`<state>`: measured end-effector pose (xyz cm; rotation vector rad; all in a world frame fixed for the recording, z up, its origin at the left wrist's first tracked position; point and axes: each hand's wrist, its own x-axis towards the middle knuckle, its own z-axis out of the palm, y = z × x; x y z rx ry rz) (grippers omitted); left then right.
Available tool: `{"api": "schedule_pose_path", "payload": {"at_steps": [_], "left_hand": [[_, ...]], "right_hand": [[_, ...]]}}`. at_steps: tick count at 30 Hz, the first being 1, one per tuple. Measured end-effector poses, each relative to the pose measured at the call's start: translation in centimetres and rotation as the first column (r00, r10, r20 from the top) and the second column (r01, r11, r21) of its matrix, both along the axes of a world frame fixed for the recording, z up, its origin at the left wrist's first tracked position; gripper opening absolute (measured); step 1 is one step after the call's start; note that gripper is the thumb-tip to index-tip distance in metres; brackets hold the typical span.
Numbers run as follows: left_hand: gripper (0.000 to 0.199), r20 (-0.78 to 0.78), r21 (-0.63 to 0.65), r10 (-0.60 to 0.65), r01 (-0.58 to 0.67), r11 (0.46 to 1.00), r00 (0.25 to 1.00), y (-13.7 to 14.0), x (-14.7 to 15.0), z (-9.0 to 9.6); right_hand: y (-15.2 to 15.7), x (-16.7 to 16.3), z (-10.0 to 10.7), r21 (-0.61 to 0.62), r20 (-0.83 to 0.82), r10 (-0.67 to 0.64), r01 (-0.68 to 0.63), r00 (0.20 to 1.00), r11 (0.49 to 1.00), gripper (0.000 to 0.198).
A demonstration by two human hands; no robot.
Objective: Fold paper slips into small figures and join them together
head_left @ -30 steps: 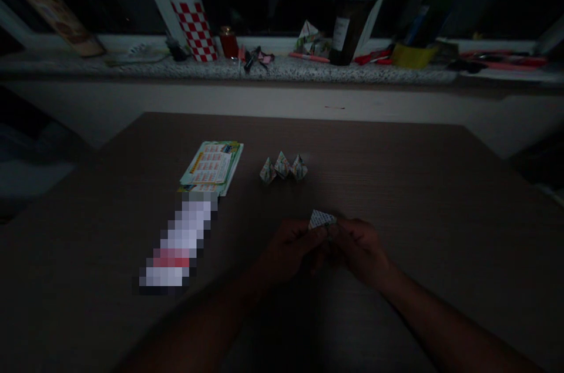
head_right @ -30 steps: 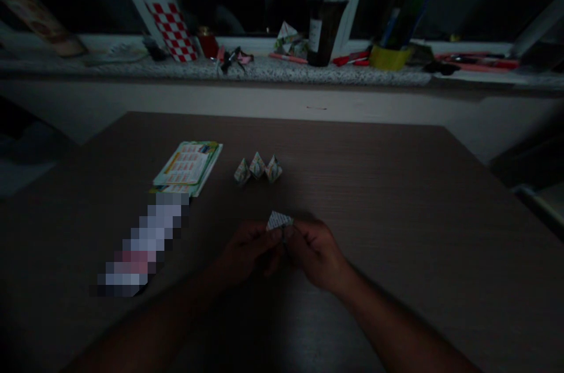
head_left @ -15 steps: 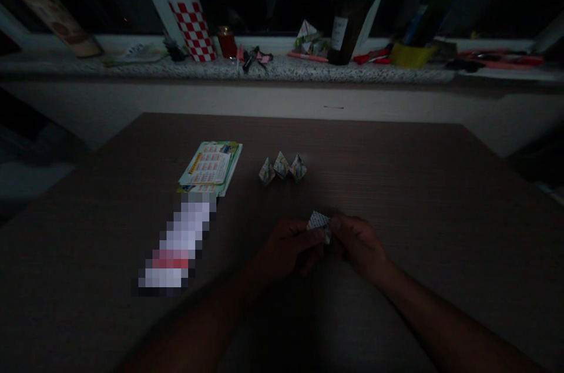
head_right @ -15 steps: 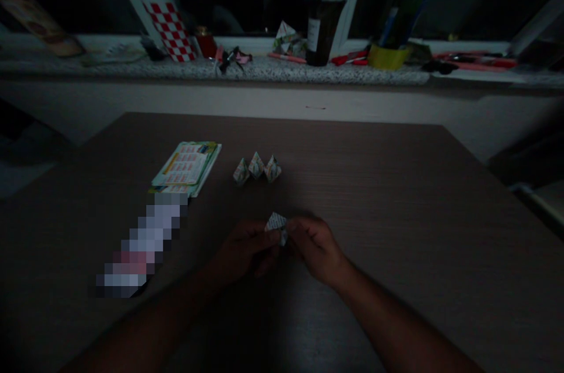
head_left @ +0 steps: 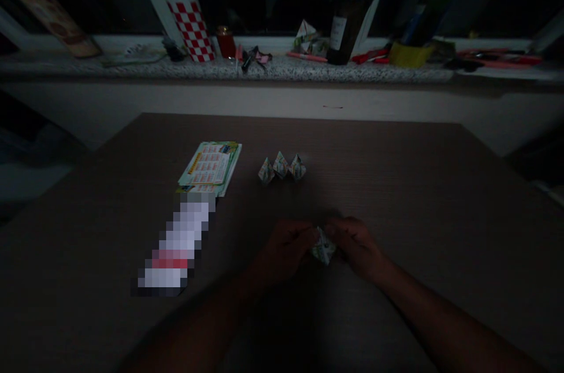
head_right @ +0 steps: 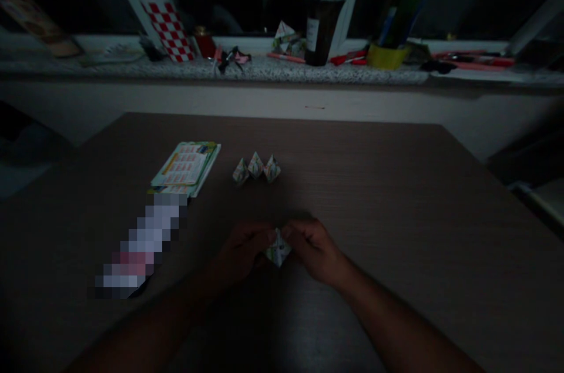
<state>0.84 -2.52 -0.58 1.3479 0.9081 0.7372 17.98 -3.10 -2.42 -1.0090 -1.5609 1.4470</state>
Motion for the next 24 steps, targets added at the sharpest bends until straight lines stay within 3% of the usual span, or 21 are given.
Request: {"api": "schedule_pose_path", "payload": {"at_steps": [7,13,19,24], "left_hand": [[0.029,0.045,0.009,0.028,-0.029,1.000,0.999,0.1,0.3,-0.2],[0.033,0.011,0.020,0.024,-0.024,1.000,1.000,0.0,0.1,0.0],[0.034,0.145,-0.099,0.108,-0.095,0.991,0.983,0.4,0.5,-0.3],[0.032,0.080,-0.029,0.179,-0.177,0.984,0.981,0.7,0.2,-0.2]], "right_hand": [[-0.3,-0.2,1.4,0.079,0.078,0.006,-0.013,0.997,0.997,0.046],[-0.1,-0.4,1.6,0.093,0.092,-0.001,-0.008,0.996,0.996,0.044],[0.1,-0.6,0.9,0.053,0.003,-0.159,0.158,0.987,0.986,0.042],[0.2,-0.4,0.5,0.030,-0.022,-0.227,0.227,0.974,0.973,0.041]]}}
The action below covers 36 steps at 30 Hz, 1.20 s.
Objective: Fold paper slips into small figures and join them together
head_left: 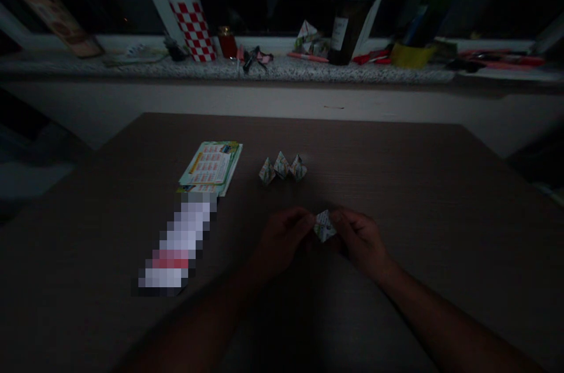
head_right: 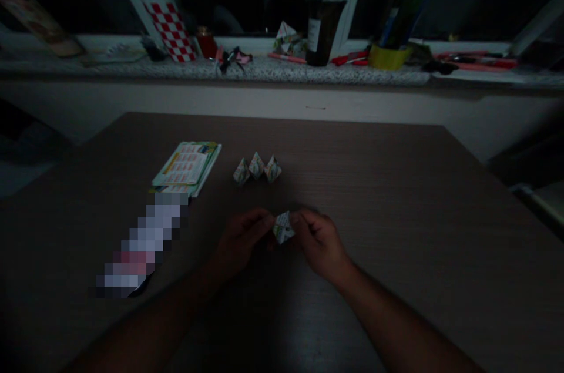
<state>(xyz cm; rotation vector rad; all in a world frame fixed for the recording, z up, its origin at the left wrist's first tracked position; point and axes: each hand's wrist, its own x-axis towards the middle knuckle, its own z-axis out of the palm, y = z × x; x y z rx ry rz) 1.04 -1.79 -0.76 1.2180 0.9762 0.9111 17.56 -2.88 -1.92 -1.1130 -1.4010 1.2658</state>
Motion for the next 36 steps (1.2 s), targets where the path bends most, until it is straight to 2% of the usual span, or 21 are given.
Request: {"api": "schedule_pose_path", "payload": {"at_steps": [5,9,14,19,21,25,31,36], "left_hand": [[0.031,-0.132,0.033,0.066,-0.062,0.998,0.989,0.04,-0.28,0.40],[0.026,-0.121,0.050,0.124,-0.119,0.992,0.985,0.15,-0.14,0.46],[0.029,-0.134,0.054,0.091,-0.085,0.995,0.987,0.11,-0.20,0.44],[0.026,-0.235,0.174,-0.036,0.079,0.982,0.971,-0.08,-0.44,0.88],[0.025,-0.227,0.192,-0.072,0.117,0.974,0.971,-0.17,-0.41,0.87],[0.020,-0.171,0.180,-0.072,0.103,0.978,0.983,-0.28,-0.25,0.49],[0.016,-0.189,0.223,-0.013,0.056,0.973,0.982,-0.37,0.05,0.66],[0.016,-0.168,0.266,0.066,-0.019,0.964,0.984,-0.61,0.10,0.77]], "right_hand": [[0.12,0.36,0.28,0.020,0.075,0.075,-0.077,0.994,0.997,0.040],[0.13,0.50,0.09,0.055,0.131,0.168,-0.176,0.977,0.983,0.034],[0.20,0.53,-0.14,0.082,0.114,0.116,-0.126,0.987,0.989,0.030],[0.30,0.54,0.01,0.086,0.146,0.155,-0.168,0.977,0.982,0.038],[0.30,0.56,0.01,0.096,0.167,0.166,-0.183,0.972,0.978,0.040],[0.38,0.59,-0.06,0.107,0.196,0.199,-0.223,0.960,0.969,0.040],[0.28,0.38,0.33,0.164,0.270,0.181,-0.230,0.946,0.959,0.042],[0.27,0.48,0.20,0.195,0.229,0.090,-0.136,0.969,0.971,0.041]]}}
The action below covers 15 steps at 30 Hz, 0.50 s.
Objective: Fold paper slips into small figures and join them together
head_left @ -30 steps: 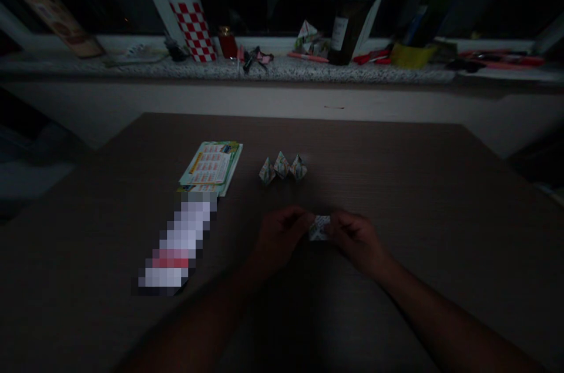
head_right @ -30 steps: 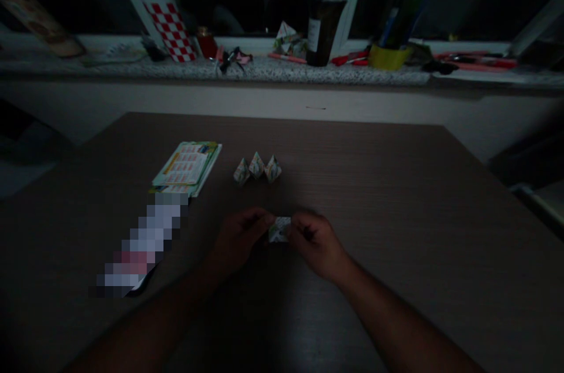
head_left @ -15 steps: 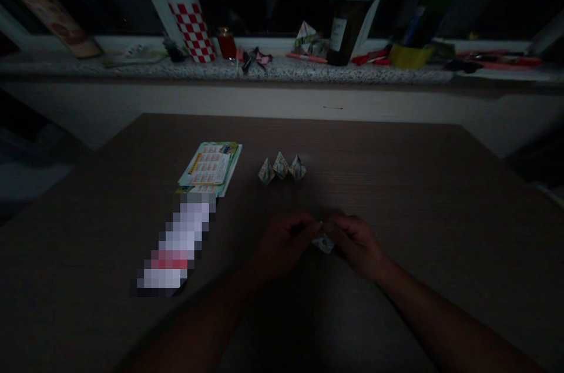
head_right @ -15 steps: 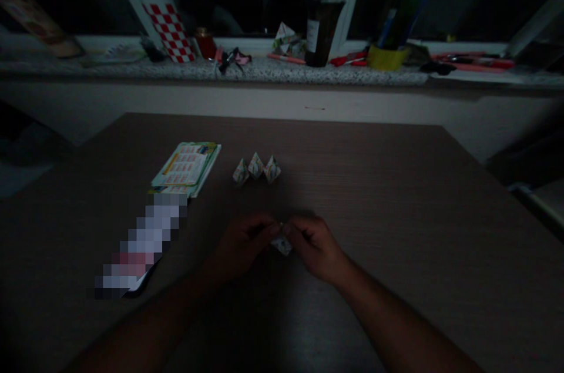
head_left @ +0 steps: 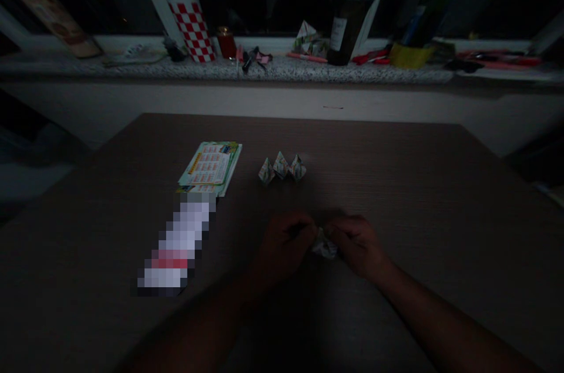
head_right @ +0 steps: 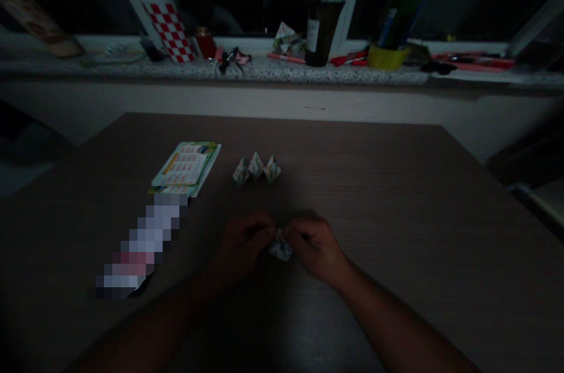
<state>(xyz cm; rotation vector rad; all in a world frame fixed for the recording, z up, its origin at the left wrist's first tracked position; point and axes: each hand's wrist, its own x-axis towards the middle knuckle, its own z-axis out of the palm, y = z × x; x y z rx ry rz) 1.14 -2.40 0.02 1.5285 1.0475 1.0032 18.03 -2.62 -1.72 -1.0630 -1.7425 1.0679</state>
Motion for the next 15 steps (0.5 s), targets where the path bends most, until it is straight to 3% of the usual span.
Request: {"api": "schedule_pose_path", "payload": {"at_steps": [7,11,15], "left_hand": [[0.018,-0.003,-0.001,0.077,-0.077,0.997,0.997,0.11,-0.50,-0.20],[0.014,-0.054,0.122,0.017,-0.010,0.992,0.998,-0.02,-0.46,0.02],[0.016,-0.142,0.283,-0.073,0.111,0.953,0.987,-0.38,-0.02,0.11]], "right_hand": [[0.62,0.36,-0.63,-0.116,-0.182,-0.265,0.247,0.947,0.962,0.034],[0.87,0.12,-0.61,-0.175,-0.302,-0.336,0.295,0.892,0.939,0.032],[0.84,-0.26,-0.84,-0.247,-0.368,-0.392,0.318,0.843,0.915,0.033]]}}
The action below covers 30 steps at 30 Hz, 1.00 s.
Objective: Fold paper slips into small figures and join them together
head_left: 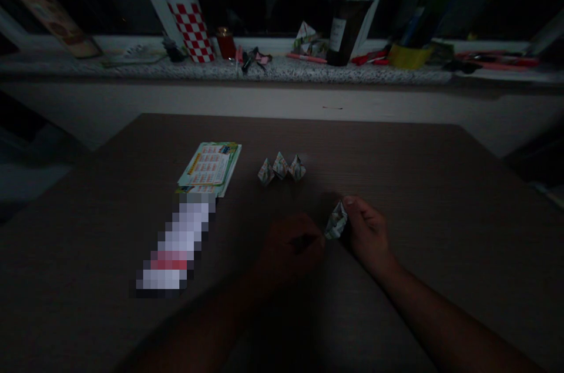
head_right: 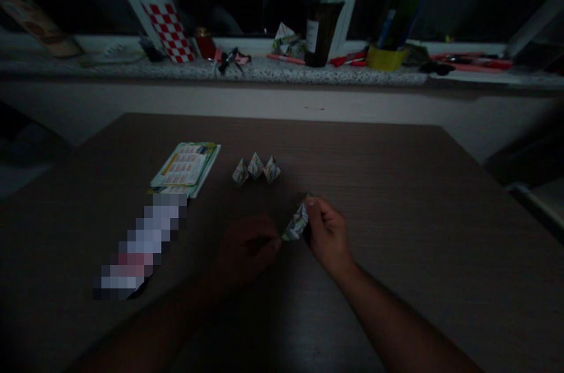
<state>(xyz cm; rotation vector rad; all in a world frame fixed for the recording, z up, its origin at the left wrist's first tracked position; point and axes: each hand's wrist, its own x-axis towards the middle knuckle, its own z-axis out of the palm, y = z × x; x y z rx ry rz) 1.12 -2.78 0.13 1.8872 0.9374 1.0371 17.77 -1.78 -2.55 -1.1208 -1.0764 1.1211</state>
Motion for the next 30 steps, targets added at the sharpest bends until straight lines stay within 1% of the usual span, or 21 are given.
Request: {"api": "schedule_pose_path", "payload": {"at_steps": [3,5,7,9,10,12,14,16,18,20,23,26,28,30], "left_hand": [[0.014,-0.078,0.110,-0.107,0.115,0.987,0.991,-0.3,0.5,-0.4],[0.013,-0.099,0.198,-0.147,0.164,0.966,0.984,-0.6,0.9,-0.7],[0.012,-0.100,0.272,-0.168,0.189,0.944,0.981,-0.7,1.1,-0.9],[0.012,-0.099,0.281,-0.191,0.211,0.936,0.977,-0.8,1.1,-0.9],[0.011,-0.095,0.257,-0.206,0.224,0.940,0.974,-0.8,1.1,-0.8],[0.013,-0.073,0.163,-0.211,0.221,0.962,0.975,-0.7,0.9,-0.7],[0.017,-0.064,0.022,-0.152,0.153,0.988,0.986,-0.5,0.8,-0.5],[0.022,-0.081,-0.131,-0.071,0.060,0.990,0.994,-0.3,0.8,-0.5],[0.025,-0.071,-0.236,-0.029,0.012,0.972,0.997,-0.1,0.8,-0.5],[0.026,-0.024,-0.288,-0.032,0.024,0.957,0.999,0.1,0.9,-0.5],[0.024,0.075,-0.379,-0.026,0.052,0.924,0.997,0.3,0.9,-0.6],[0.026,0.211,-0.491,0.005,0.102,0.865,0.978,0.5,0.7,-0.8],[0.028,0.285,-0.530,0.027,0.134,0.837,0.958,0.6,0.5,-0.9],[0.030,0.315,-0.551,0.056,0.135,0.823,0.948,0.8,0.3,-1.0]], "right_hand": [[-0.2,-0.3,0.0,-0.048,-0.019,-0.025,0.024,1.000,0.999,0.034],[-0.4,-0.5,0.1,-0.068,-0.013,-0.035,0.034,0.999,0.997,0.033],[-0.5,-0.6,0.3,-0.059,0.005,-0.032,0.032,0.999,0.998,0.033],[-0.5,-0.5,0.5,-0.034,0.044,-0.028,0.029,0.999,0.999,0.032],[-0.5,-0.5,0.5,-0.021,0.066,-0.028,0.029,0.997,0.999,0.032],[-0.5,-0.5,0.6,0.005,0.108,-0.028,0.028,0.994,1.000,0.030],[-0.6,-0.4,0.7,0.042,0.162,-0.028,0.022,0.986,0.999,0.029],[-0.7,-0.5,0.7,0.087,0.242,-0.025,0.004,0.970,0.996,0.028],[-0.8,-0.6,0.6,0.127,0.317,-0.017,-0.025,0.948,0.992,0.026],[-1.0,-0.7,0.4,0.144,0.350,0.000,-0.054,0.937,0.988,0.024],[-1.1,-0.7,0.2,0.106,0.294,0.079,-0.115,0.952,0.988,0.022],[-1.1,-0.5,0.0,0.054,0.215,0.194,-0.210,0.957,0.976,0.025],[-1.1,-0.2,0.1,0.056,0.243,0.244,-0.265,0.939,0.963,0.030],[-1.2,0.0,0.2,0.069,0.304,0.275,-0.309,0.912,0.949,0.035]]}}
